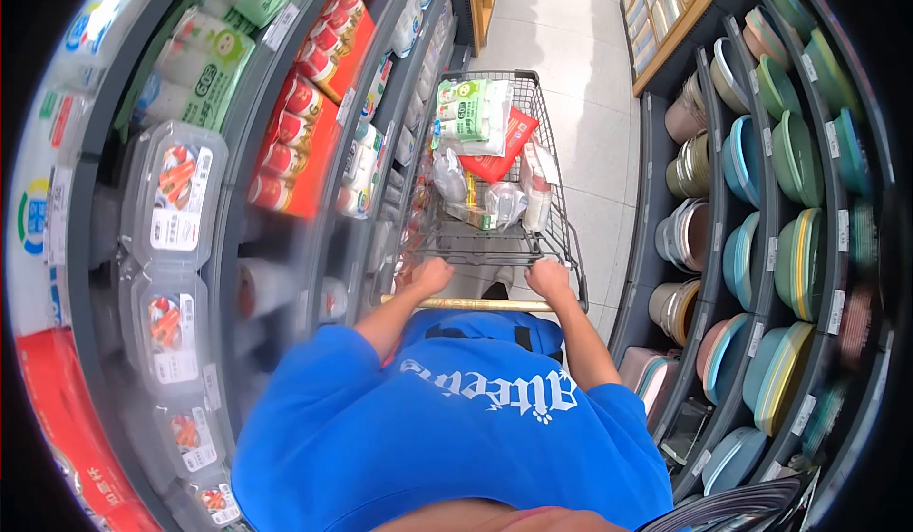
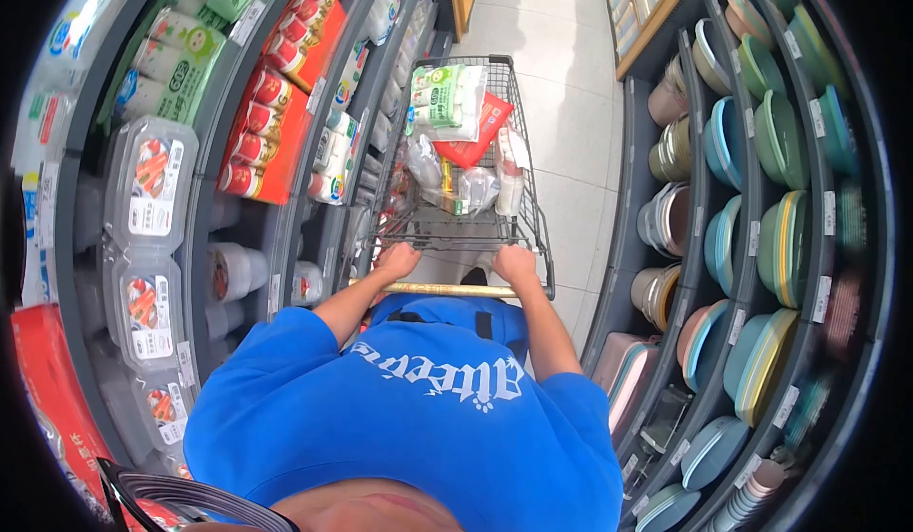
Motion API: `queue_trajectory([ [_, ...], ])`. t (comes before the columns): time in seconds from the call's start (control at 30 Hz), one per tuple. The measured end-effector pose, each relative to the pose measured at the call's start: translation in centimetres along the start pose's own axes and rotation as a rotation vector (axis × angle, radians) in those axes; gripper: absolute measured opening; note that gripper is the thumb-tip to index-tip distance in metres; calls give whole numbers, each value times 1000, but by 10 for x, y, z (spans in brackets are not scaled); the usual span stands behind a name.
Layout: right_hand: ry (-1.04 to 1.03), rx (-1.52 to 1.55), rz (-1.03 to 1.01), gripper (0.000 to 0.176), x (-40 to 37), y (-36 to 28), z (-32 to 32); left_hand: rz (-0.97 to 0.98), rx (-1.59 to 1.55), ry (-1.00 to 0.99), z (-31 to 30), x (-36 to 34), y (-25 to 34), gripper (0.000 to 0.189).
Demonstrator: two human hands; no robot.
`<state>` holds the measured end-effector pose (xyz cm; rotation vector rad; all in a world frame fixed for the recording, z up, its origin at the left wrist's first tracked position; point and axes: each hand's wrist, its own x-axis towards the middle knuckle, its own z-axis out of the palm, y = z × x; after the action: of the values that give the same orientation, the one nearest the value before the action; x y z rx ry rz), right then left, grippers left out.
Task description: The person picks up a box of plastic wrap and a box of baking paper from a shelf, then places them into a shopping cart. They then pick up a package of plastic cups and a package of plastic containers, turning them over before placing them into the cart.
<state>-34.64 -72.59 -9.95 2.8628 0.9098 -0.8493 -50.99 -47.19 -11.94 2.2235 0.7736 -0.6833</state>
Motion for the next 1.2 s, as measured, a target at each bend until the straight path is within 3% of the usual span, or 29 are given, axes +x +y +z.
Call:
queue_trajectory([
  [0.2, -25, -68, -19, 45, -21, -11, 19, 52, -46, 93, 20, -13, -26, 41],
  [0.37, -23, -143, -33, 48, -60, -22, 35, 44, -48, 51, 24, -43, -33, 41],
  [0.6, -126, -158, 44, 45, -109, -78, 31, 74, -44, 21, 35, -87, -57, 45],
  [0.97, -60, -37, 73, 34, -173, -96, 83, 121, 148, 39, 58, -177, -66, 42],
  [1.2, -52, -29, 68, 35, -205, -106, 120, 186, 139, 49, 101, -187, -105, 39],
])
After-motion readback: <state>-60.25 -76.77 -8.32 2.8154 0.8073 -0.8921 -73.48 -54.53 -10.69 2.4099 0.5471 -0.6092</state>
